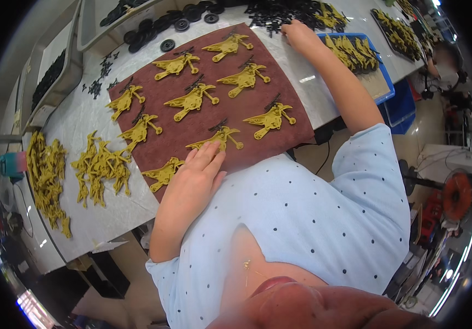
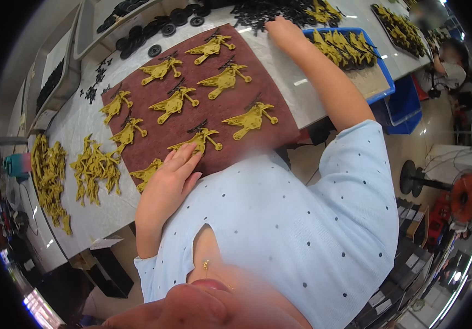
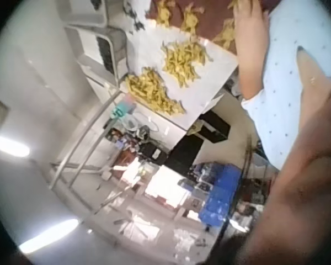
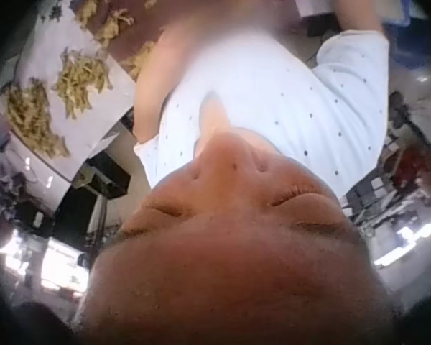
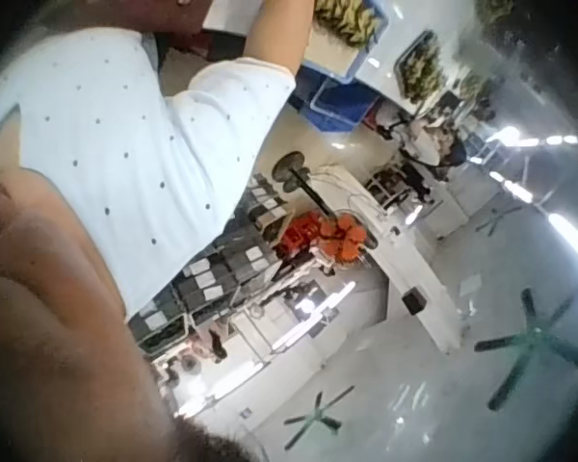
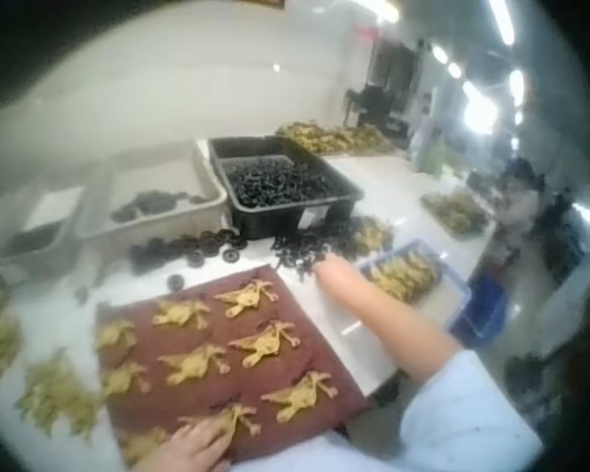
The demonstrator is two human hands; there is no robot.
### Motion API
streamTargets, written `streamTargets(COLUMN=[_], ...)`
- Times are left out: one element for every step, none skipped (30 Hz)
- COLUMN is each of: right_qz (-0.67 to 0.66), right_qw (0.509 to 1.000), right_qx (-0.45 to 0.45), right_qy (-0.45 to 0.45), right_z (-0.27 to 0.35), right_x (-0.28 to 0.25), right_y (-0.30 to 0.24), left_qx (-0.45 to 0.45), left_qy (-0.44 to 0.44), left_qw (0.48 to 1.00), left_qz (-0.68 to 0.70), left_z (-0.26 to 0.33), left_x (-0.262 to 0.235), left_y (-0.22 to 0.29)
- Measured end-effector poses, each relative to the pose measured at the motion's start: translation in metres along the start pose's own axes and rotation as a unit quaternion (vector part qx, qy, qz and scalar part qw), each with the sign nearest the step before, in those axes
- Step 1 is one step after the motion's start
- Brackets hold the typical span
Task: The person lays out toy motorcycle frames on a mat, attaches small black handlebar components to them, and fits wheels onto each frame by hand.
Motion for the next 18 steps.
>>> streamTargets(right_qz=[-0.003,0.003,0.011,-0.016,-0.052,-0.088,-0.090,-0.086,-0.082,-0.084,-0.097,-0.109,-0.105,-0.104,-0.093,-0.082,-0.079,-0.129], right_qw=[1.000,0.998,0.992,0.988,0.986,0.982,0.981,0.984,0.986,0.985,0.988,0.990,0.990,0.990,0.994,0.996,0.996,0.991], right_qx=[-0.010,-0.009,-0.008,-0.020,0.007,0.036,0.025,0.007,-0.011,-0.020,-0.001,0.019,0.022,0.018,0.029,0.041,0.029,-0.038], right_qy=[-0.003,-0.065,-0.127,-0.154,-0.160,-0.166,-0.171,-0.157,-0.143,-0.146,-0.118,-0.090,-0.088,-0.089,-0.047,-0.004,-0.012,-0.004], right_z=[-0.002,-0.005,-0.007,-0.007,-0.006,-0.004,-0.001,0.001,0.002,0.004,0.004,0.004,0.003,0.003,0.005,0.008,0.010,0.015], right_x=[-0.002,0.003,0.008,0.008,0.005,0.005,0.007,0.008,0.009,0.011,0.009,0.008,0.011,0.014,0.009,0.001,-0.009,-0.018], right_y=[0.000,0.001,0.003,0.000,-0.008,-0.015,-0.021,-0.026,-0.029,-0.033,-0.033,-0.029,-0.024,-0.022,-0.019,-0.020,-0.045,-0.076], left_qx=[-0.004,-0.019,-0.042,-0.068,-0.098,-0.112,-0.152,-0.190,-0.198,-0.207,-0.214,-0.220,-0.225,-0.229,-0.232,-0.234,-0.232,-0.230], left_qy=[0.025,0.026,0.042,0.058,0.079,0.081,0.086,0.092,0.116,0.117,0.113,0.109,0.110,0.114,0.118,0.120,0.124,0.129], left_qw=[1.000,0.999,0.998,0.996,0.992,0.990,0.984,0.975,0.969,0.967,0.966,0.964,0.963,0.961,0.960,0.959,0.960,0.960], left_qz=[0.003,0.004,0.004,0.004,-0.011,-0.011,-0.040,-0.068,-0.087,-0.088,-0.095,-0.102,-0.101,-0.103,-0.105,-0.104,-0.098,-0.092], left_z=[0.005,0.010,0.016,0.025,0.034,0.041,0.048,0.056,0.062,0.066,0.070,0.073,0.075,0.076,0.077,0.078,0.079,0.080], left_x=[-0.008,-0.011,-0.017,-0.022,-0.022,-0.021,-0.023,-0.023,-0.021,-0.020,-0.019,-0.017,-0.015,-0.013,-0.012,-0.012,-0.009,-0.007], left_y=[-0.001,-0.006,-0.012,-0.019,-0.029,-0.036,-0.045,-0.055,-0.060,-0.062,-0.064,-0.065,-0.067,-0.068,-0.070,-0.072,-0.074,-0.074])
Point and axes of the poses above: each hand's wrist, its own z-axis away from the middle knuckle, its own x-axis out of the palm, y = z × x, the point moved 7 cm from there along -z, towards the middle knuckle, and after that the axes turned 15 degrees about -z, right-handed, at the moved point
